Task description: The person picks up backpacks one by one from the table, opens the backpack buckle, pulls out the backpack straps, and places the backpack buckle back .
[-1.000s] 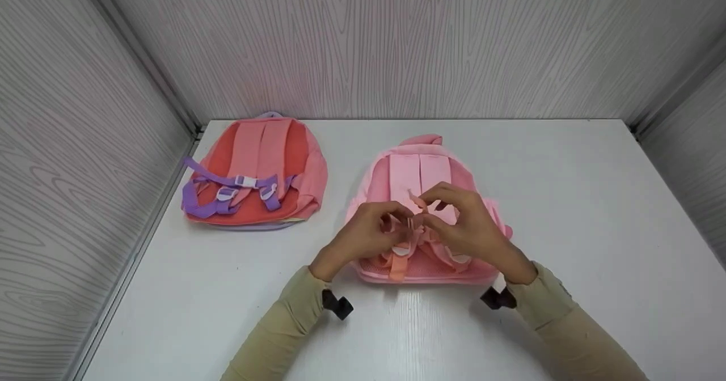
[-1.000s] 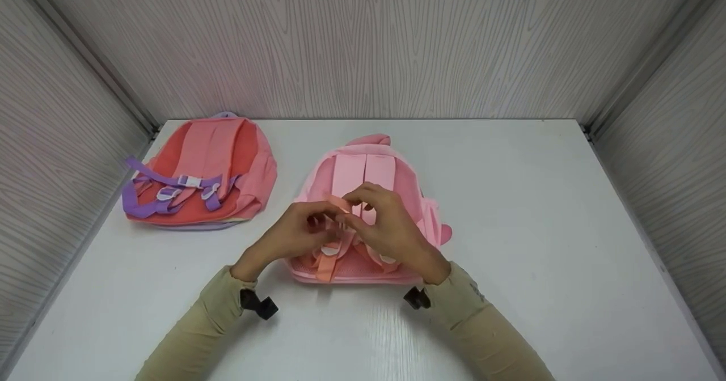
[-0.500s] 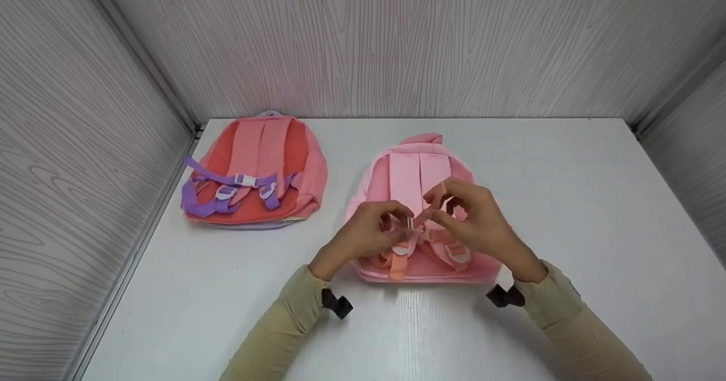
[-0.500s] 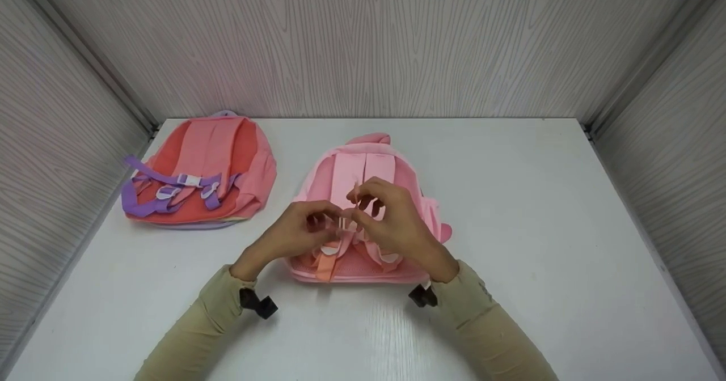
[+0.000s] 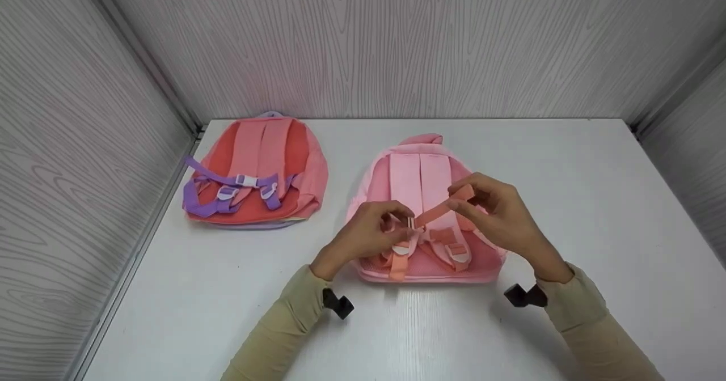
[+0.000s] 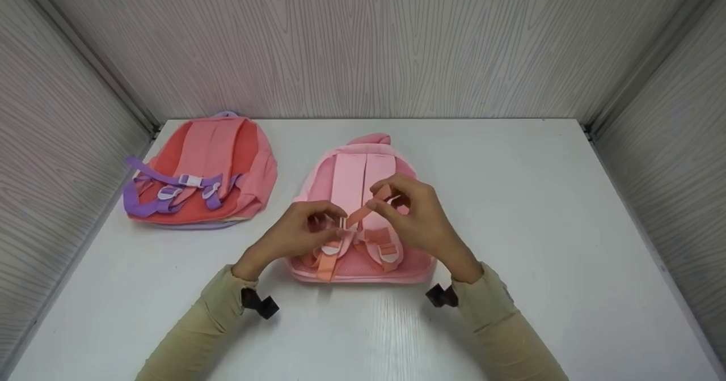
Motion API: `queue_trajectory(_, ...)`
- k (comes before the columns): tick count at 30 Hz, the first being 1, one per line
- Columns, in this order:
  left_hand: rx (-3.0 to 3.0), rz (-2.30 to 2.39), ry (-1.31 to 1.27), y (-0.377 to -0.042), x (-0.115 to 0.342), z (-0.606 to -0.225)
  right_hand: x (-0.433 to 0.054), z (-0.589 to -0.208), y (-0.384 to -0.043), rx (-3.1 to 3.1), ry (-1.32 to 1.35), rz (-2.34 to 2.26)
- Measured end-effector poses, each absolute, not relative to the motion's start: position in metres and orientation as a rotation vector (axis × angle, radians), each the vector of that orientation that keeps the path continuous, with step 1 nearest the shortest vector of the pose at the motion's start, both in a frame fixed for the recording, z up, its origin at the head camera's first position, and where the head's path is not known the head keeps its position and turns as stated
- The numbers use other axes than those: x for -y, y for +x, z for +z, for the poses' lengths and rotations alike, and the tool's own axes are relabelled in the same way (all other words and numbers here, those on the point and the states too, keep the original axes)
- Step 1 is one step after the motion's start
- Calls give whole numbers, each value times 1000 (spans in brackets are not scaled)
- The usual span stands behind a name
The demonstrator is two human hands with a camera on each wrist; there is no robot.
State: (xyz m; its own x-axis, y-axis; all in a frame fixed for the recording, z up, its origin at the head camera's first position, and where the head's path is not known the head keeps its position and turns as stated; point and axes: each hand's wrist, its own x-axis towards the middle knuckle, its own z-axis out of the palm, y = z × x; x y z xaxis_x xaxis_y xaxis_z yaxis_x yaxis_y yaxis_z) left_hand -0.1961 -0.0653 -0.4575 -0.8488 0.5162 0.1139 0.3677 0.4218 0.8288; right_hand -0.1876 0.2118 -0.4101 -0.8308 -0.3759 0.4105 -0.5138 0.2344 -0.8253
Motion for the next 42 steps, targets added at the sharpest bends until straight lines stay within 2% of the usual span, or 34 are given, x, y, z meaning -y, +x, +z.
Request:
queue_trajectory(22, -2532, 1367, 799, -197, 64, -459, -251, -432, -177, 2471, 539, 1802)
queue_trajectory(42, -2606, 1332, 820, -194, 61, -459, -276, -454, -180, 2670, 483, 1878)
